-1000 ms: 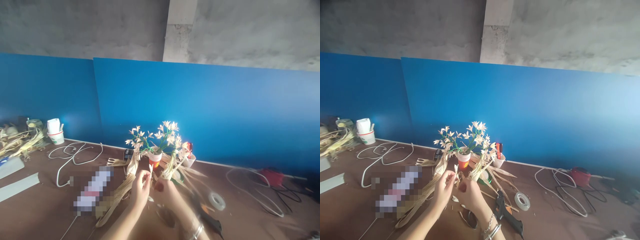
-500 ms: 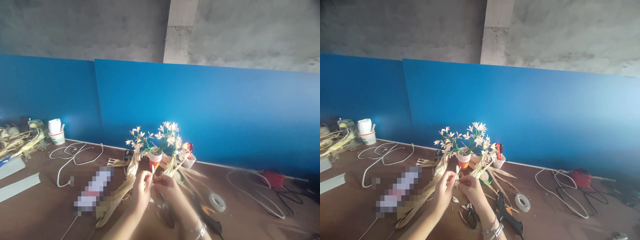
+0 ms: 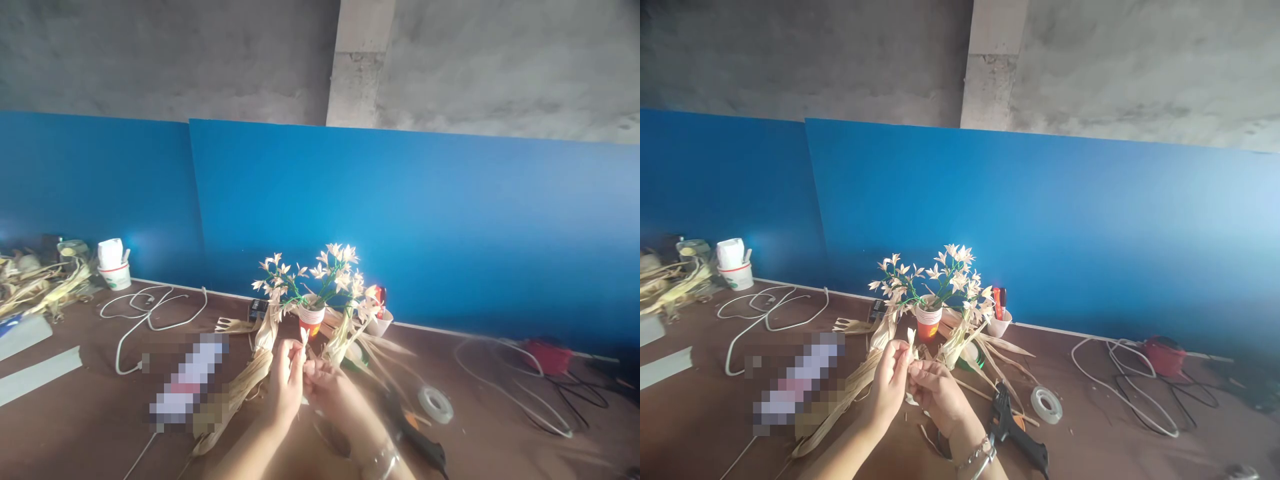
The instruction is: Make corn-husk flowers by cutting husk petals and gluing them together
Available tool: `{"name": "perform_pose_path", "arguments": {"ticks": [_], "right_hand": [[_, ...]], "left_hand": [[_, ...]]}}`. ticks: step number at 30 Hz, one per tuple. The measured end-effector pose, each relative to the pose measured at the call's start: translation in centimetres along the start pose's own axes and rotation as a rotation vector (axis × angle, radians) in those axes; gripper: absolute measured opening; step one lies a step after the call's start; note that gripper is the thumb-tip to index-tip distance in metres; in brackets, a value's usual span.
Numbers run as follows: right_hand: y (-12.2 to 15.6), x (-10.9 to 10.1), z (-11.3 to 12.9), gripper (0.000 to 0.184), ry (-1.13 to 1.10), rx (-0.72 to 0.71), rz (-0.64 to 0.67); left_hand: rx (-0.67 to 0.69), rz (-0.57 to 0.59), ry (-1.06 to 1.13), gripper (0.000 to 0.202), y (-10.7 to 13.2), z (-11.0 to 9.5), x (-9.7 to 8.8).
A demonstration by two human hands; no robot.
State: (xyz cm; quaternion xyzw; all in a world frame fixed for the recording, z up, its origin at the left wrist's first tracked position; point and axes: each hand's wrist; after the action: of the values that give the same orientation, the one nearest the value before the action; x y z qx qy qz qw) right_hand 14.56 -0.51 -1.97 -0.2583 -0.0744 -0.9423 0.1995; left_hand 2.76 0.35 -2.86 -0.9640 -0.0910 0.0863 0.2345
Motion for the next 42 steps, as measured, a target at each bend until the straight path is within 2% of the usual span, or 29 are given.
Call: {"name": "perform_pose_path", "arguments": {"ticks": [6,10,12,14,16,18,21,24,26,28,32,36,39,42], "right_hand": [[-0.4,-0.5,-0.8,0.037,-0.008,-0.049,0.000],[-0.6,-1.2,-1.0,0.042,0.102,-0.083,0.008],[-0.5,-1.4,-0.7,0.043,0.155,-0.105,0.008],[-0.3,-1.4,0.0,0.034,0.196,-0.141,-0.023],[0.1,-1.0,0.8,0.019,0.391,-0.242,-0.109],[0.5,-0.3,1.3,0.028,0.815,-0.448,-0.204],[0.8,0.6,1.1,0.036,1.367,-0.715,-0.231],[0.8,0.7,0.6,0.025,1.570,-0.782,-0.277],[0.7,0.5,0.6,0.019,1.543,-0.774,-0.327],[0.5,0.3,0.9,0.017,1.439,-0.701,-0.379],[0.4,0.3,1.5,0.014,1.286,-0.513,-0.423],[0.7,1.0,1.8,0.014,1.242,-0.415,-0.425],[0.9,1.6,2.1,0.012,1.159,-0.362,-0.418],[1.0,1.9,2.3,0.011,1.075,-0.306,-0.421]], "left_hand": [[-0.032,-0.016,0.000,0.027,-0.2,-0.1,0.0],[-0.052,-0.011,0.019,0.026,-0.3,0.2,0.1],[-0.055,-0.048,0.006,0.026,-0.7,0.6,-0.2],[-0.052,-0.112,-0.016,0.026,-1.2,1.1,-0.5],[-0.046,-0.160,-0.026,0.027,-1.7,1.4,-0.8],[-0.052,-0.149,-0.002,0.029,-1.8,1.2,-0.8],[-0.094,-0.082,0.087,0.031,-1.5,0.6,-0.4],[-0.136,-0.026,0.150,0.030,-1.0,0.1,0.0],[-0.136,-0.007,0.146,0.027,-0.8,0.0,0.0],[-0.089,-0.024,0.084,0.022,-0.5,0.0,-0.2],[0.108,-0.095,-0.116,0.014,-0.1,-0.2,-0.7],[0.291,-0.027,-0.223,0.013,0.3,-0.4,-0.9],[0.332,-0.001,-0.279,0.013,0.3,-0.2,-1.0],[0.352,-0.028,-0.301,0.011,0.3,0.2,-1.0]]}}
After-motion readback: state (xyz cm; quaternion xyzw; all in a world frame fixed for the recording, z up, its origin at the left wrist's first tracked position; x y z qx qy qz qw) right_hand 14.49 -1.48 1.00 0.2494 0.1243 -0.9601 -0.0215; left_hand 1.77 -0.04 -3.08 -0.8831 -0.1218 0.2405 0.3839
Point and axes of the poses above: each hand's wrist, its own y-axis away from the middle knuckle, its own x-axis out of the palm, z = x × y, and after that the axes turned 1 degree about z, right-handed
